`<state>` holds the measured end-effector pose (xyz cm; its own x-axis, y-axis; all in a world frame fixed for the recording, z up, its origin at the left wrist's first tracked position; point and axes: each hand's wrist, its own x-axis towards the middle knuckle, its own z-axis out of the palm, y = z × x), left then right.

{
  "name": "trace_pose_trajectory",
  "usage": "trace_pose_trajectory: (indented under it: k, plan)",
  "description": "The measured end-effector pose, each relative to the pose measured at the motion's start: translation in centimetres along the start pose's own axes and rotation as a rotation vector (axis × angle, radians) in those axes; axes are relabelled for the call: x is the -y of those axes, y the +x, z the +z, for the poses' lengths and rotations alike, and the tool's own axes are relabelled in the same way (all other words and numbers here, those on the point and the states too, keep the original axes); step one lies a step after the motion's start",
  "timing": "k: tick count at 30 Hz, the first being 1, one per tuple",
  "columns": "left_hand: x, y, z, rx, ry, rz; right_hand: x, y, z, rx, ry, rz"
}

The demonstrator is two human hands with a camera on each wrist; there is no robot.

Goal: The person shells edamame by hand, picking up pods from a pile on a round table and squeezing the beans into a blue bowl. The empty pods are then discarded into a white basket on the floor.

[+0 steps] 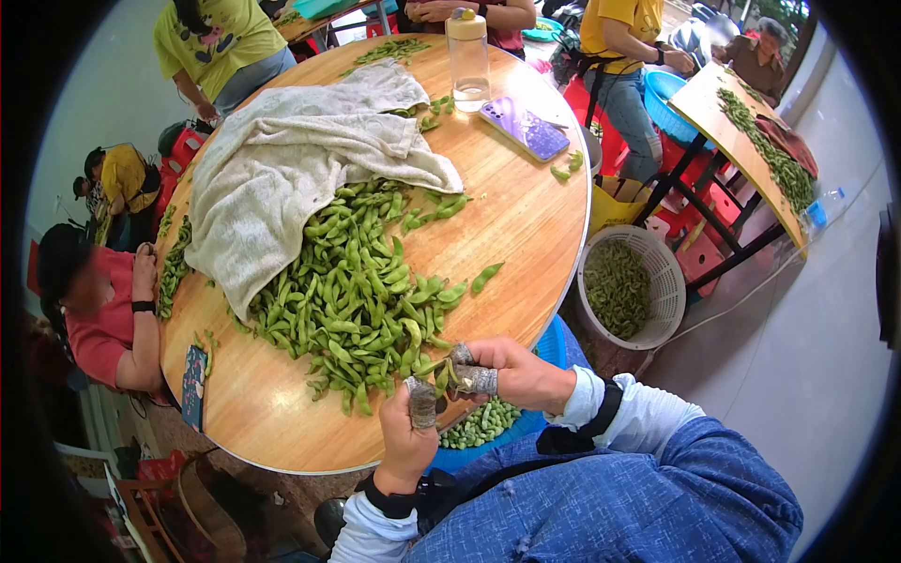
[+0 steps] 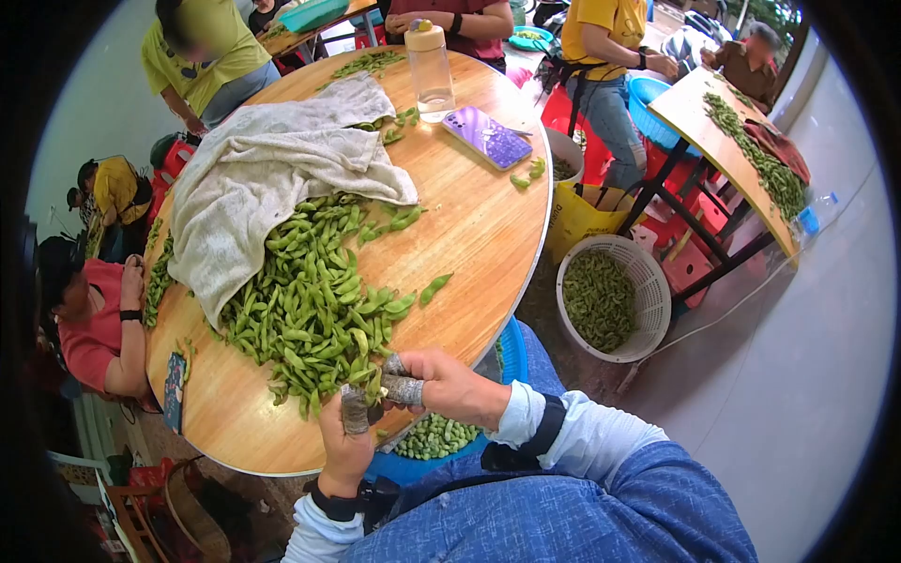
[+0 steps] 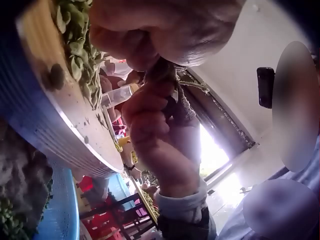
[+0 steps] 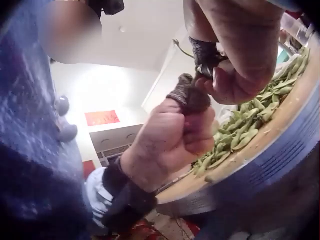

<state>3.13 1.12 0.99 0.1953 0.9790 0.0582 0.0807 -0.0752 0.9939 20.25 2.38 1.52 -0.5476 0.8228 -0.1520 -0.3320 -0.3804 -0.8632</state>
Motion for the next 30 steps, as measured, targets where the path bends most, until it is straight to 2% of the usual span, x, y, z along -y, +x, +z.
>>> trace_pose_trajectory:
  k: [2,5,8,11,14,17,20,23,26,30]
  plan:
    - [1.4,0.2,-0.8,0.042,0.163,0.137,0.6,-0.2,0.8,-0.036,0.016,0.061]
    - [0.9,0.4,-0.8,0.085,0.220,0.109,1.2,-0.2,1.4,-0.088,-0.011,0.102]
    - [-0.2,0.6,-1.1,0.142,0.636,0.332,0.0,0.1,1.1,-0.122,0.100,0.060]
    - [0.0,0.2,-1.6,0.154,0.652,0.344,-0.1,0.0,1.1,-0.101,0.058,0.084]
    - [0.6,-0.2,-1.1,0.091,0.274,0.184,0.0,0.3,1.4,-0.072,0.085,0.079]
    - [0.7,-0.7,-0.5,0.025,-0.094,-0.079,-0.6,0.5,1.4,-0.031,0.088,-0.085]
    - [1.1,-0.8,-0.6,0.029,-0.459,-0.309,-1.6,1.0,1.0,-0.038,-0.064,-0.189]
    - [0.3,-0.6,0.0,-0.088,-0.571,-0.461,-1.4,1.0,0.9,-0.042,-0.271,-0.281]
    - [1.1,-0.4,-0.7,-0.028,-0.703,-0.581,-1.2,1.3,0.4,-0.094,-0.723,-0.503]
    - [1.1,0.0,-0.9,0.066,-0.823,-0.691,-1.0,1.7,-0.6,0.035,-1.036,-0.764]
